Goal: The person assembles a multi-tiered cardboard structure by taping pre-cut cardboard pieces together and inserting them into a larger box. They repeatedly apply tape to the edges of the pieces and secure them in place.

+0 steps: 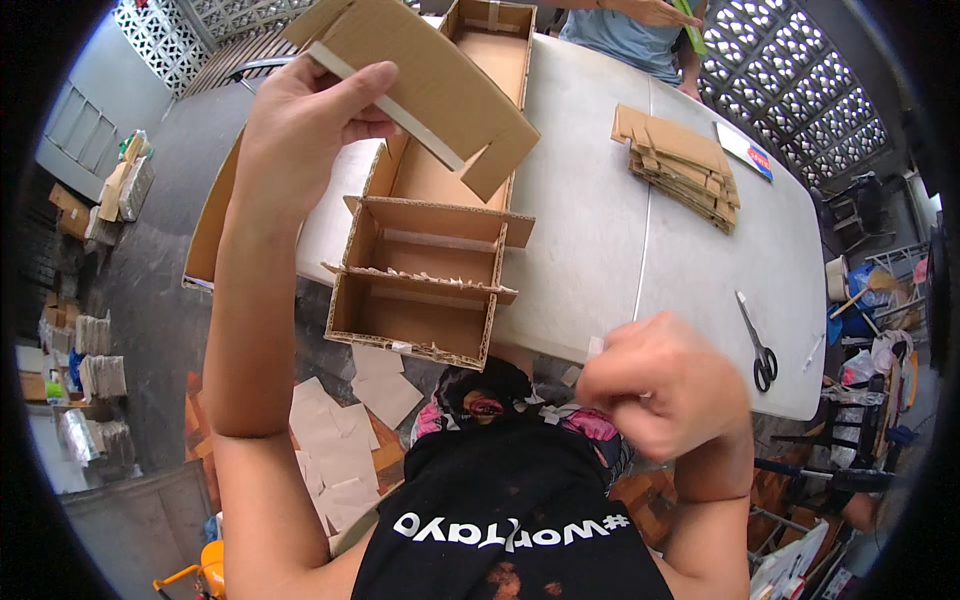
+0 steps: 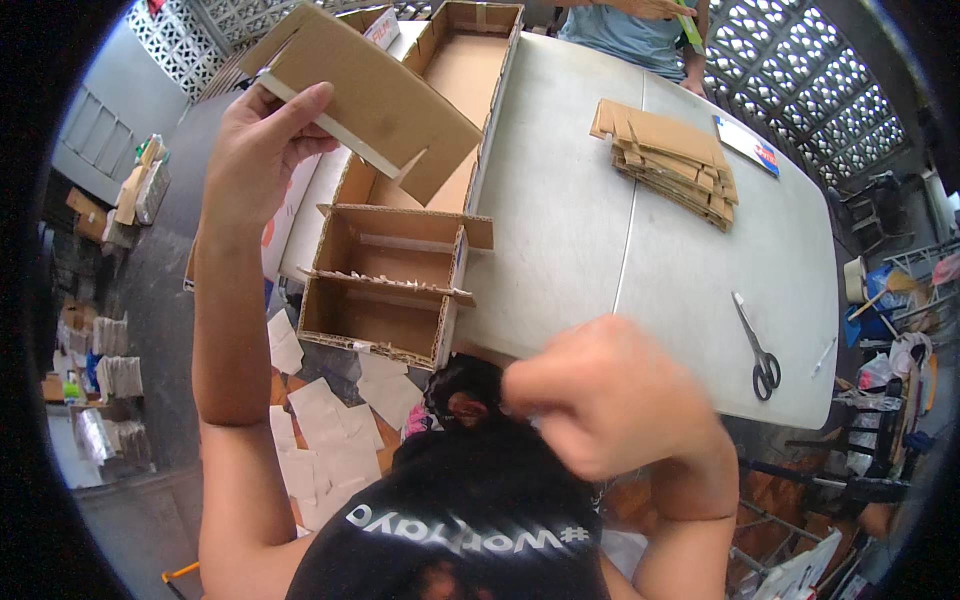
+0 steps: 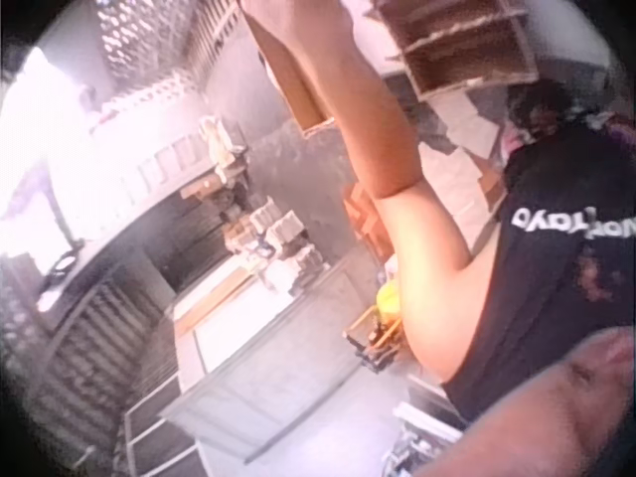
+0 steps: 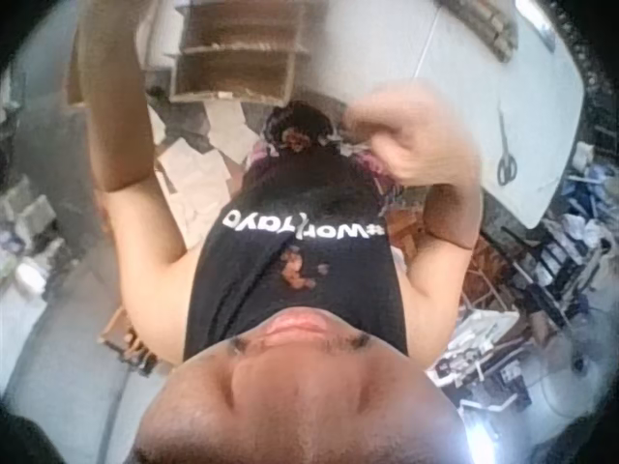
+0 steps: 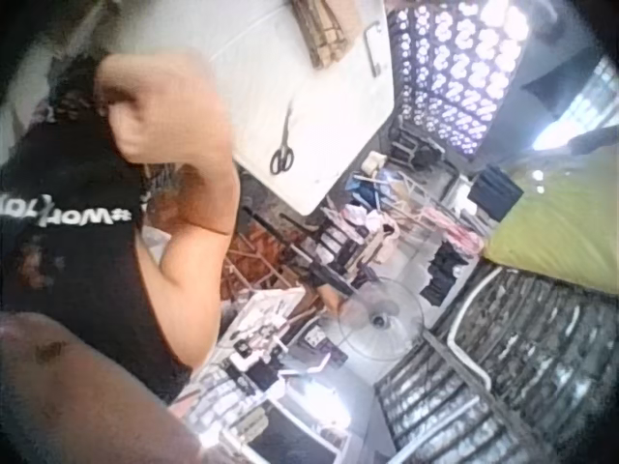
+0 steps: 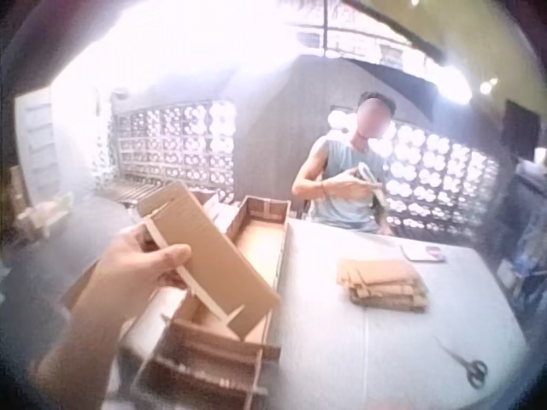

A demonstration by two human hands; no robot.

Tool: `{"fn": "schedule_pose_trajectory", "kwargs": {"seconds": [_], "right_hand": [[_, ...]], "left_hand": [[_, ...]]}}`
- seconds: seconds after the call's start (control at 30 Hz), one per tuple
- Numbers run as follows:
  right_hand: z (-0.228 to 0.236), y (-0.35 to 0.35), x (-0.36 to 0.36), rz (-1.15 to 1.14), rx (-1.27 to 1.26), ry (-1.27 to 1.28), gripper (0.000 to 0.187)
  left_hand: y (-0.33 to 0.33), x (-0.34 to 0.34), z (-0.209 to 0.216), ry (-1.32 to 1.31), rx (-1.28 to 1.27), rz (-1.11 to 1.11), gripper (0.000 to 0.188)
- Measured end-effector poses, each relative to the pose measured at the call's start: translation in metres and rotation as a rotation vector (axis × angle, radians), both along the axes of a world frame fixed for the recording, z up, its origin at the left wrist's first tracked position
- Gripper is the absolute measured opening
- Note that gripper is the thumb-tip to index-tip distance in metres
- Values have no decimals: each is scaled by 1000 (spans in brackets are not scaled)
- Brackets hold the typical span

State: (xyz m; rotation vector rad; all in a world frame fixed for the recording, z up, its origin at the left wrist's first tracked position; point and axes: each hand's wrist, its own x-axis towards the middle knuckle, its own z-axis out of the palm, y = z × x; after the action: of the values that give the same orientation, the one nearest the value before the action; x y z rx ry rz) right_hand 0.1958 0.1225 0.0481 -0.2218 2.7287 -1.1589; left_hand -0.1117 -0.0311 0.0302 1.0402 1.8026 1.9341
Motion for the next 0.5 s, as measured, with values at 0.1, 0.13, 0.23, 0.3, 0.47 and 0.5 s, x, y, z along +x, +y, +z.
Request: {"fn": "schedule_pose_trajectory", "kwargs": {"seconds": [0.1,0.13,0.23,0.3,0.47,0.5], "right_hand": [[15,11,-10,-179,134,10,14],[4,12,-16,-209,94,122,14],[-23,16,-35,-291,-54,276,6],[-33,27,-47,-447,-119,254,6],[-31,43,-107,-872,-334,474,19],[-31,38,-126,-873,-408,520,22]], "left_hand": [[-4,-3,3,-68,81,2,34],[-6,-3,0,-60,87,22,33],[-7,-7,-6,-128,115,11,32],[-4,-15,-15,-188,152,-67,33],[14,-16,-27,-290,173,-186,32],[19,-14,-29,-305,178,-188,32]]}}
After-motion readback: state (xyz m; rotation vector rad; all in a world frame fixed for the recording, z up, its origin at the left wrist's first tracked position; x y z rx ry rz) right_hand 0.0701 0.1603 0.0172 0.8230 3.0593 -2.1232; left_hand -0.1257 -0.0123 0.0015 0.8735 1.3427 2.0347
